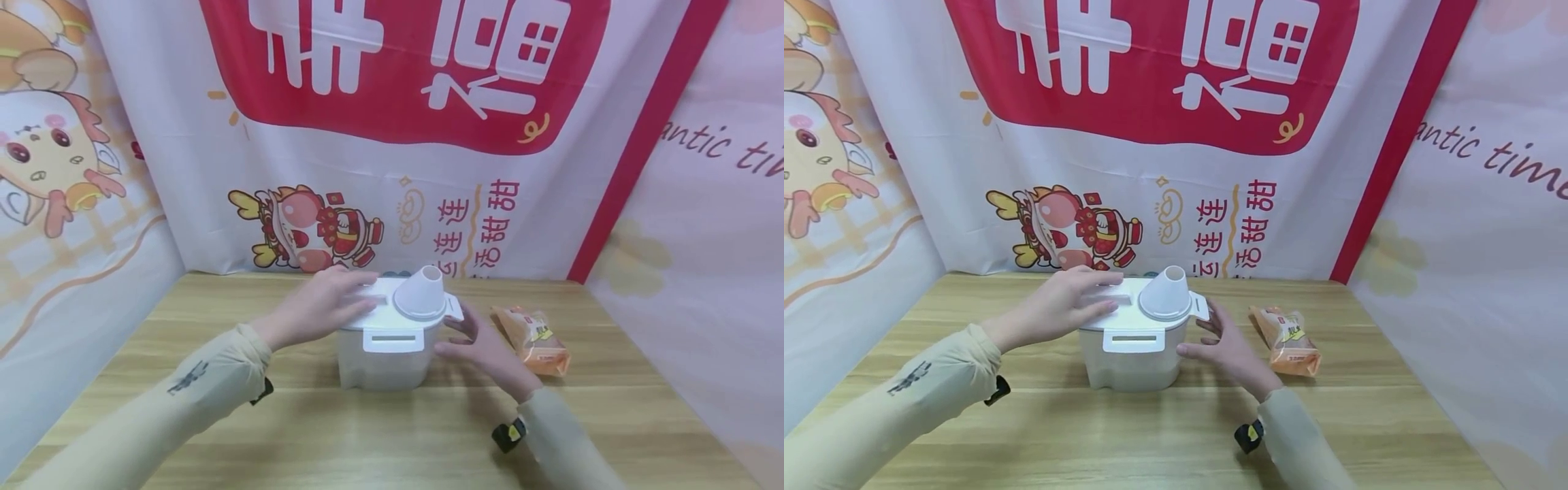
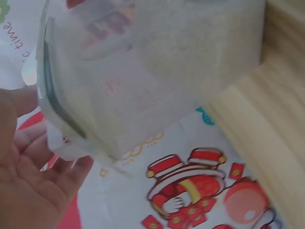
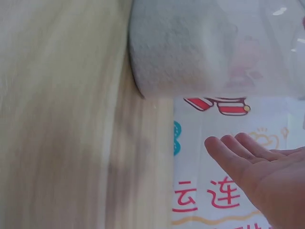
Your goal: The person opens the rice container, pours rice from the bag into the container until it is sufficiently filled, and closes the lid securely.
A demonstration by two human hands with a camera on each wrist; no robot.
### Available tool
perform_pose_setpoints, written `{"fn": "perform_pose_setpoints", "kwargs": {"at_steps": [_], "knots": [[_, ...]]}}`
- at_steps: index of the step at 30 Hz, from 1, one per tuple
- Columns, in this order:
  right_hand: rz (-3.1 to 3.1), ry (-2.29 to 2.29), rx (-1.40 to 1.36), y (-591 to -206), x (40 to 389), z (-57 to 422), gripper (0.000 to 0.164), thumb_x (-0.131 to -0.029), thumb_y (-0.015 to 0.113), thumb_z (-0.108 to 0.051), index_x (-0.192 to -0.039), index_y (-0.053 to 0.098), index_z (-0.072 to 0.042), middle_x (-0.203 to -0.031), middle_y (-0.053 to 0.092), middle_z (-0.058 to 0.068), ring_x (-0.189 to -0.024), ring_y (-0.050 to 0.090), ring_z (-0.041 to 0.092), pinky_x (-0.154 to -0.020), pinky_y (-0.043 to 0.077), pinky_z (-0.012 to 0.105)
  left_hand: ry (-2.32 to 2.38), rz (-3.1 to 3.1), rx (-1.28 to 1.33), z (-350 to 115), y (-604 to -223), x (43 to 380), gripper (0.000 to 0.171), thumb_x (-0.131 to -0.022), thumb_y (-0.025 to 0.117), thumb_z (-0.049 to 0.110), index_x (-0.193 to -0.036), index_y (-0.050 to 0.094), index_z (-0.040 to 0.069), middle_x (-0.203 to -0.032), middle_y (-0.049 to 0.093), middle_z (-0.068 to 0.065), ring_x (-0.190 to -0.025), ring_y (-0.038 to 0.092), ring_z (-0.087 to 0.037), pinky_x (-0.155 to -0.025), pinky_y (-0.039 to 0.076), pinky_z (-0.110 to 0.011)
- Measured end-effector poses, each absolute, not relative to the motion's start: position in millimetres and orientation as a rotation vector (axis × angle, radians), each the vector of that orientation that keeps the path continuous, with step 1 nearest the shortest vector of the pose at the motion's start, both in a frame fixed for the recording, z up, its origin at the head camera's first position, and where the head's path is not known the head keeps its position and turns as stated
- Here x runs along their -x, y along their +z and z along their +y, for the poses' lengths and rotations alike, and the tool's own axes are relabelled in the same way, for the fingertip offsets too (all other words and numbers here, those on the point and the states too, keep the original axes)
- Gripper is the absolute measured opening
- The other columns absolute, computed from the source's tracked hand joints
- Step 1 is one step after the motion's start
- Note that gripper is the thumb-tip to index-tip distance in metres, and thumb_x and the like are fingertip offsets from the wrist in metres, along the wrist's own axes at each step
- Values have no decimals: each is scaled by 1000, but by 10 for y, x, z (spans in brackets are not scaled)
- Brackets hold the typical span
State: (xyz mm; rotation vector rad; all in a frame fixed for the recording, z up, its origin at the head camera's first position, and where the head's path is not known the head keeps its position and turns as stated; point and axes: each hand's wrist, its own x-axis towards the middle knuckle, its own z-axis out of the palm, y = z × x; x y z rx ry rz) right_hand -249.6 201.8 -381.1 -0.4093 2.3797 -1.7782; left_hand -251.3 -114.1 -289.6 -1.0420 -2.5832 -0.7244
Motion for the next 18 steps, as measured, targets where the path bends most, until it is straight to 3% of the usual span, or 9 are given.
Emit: {"fn": "perform_pose_setpoints", "kwargs": {"at_steps": [2, 7, 14, 18], "knots": [[2405, -1775, 422, -3775, 2489, 2060, 97, -80, 83, -34, -156, 23, -27, -154, 36, 5, -136, 40, 28, -110, 32, 53, -805, -2543, 1008, -1184, -2946, 2518, 46, -92, 71, 31, -132, 62, 9, -126, 64, -4, -113, 56, -20, -96, 48, -43], [2458, -1785, 427, -3707, 2472, 2137, 98, -82, 80, -39, -157, 21, -19, -155, 34, 9, -139, 35, 27, -110, 33, 49, -999, -2526, 866, -1323, -3036, 2521, 52, -86, 77, 38, -130, 63, 12, -126, 64, -2, -121, 55, -21, -103, 43, -48], [2465, -1900, 388, -3634, 2454, 2149, 74, -93, 65, -47, -153, 31, -21, -152, 40, 3, -137, 38, 23, -109, 35, 49, -1319, -2565, 721, -1418, -3120, 2500, 56, -84, 75, 49, -129, 63, 20, -130, 61, 5, -125, 52, -26, -104, 42, -50], [2393, -2071, 398, -3620, 2431, 2095, 61, -101, 52, -45, -151, 35, -16, -149, 43, 3, -136, 40, 25, -108, 37, 46, -1401, -2584, 626, -1397, -3194, 2508, 56, -80, 75, 56, -127, 65, 26, -133, 58, 7, -125, 51, -28, -101, 43, -53]]}}
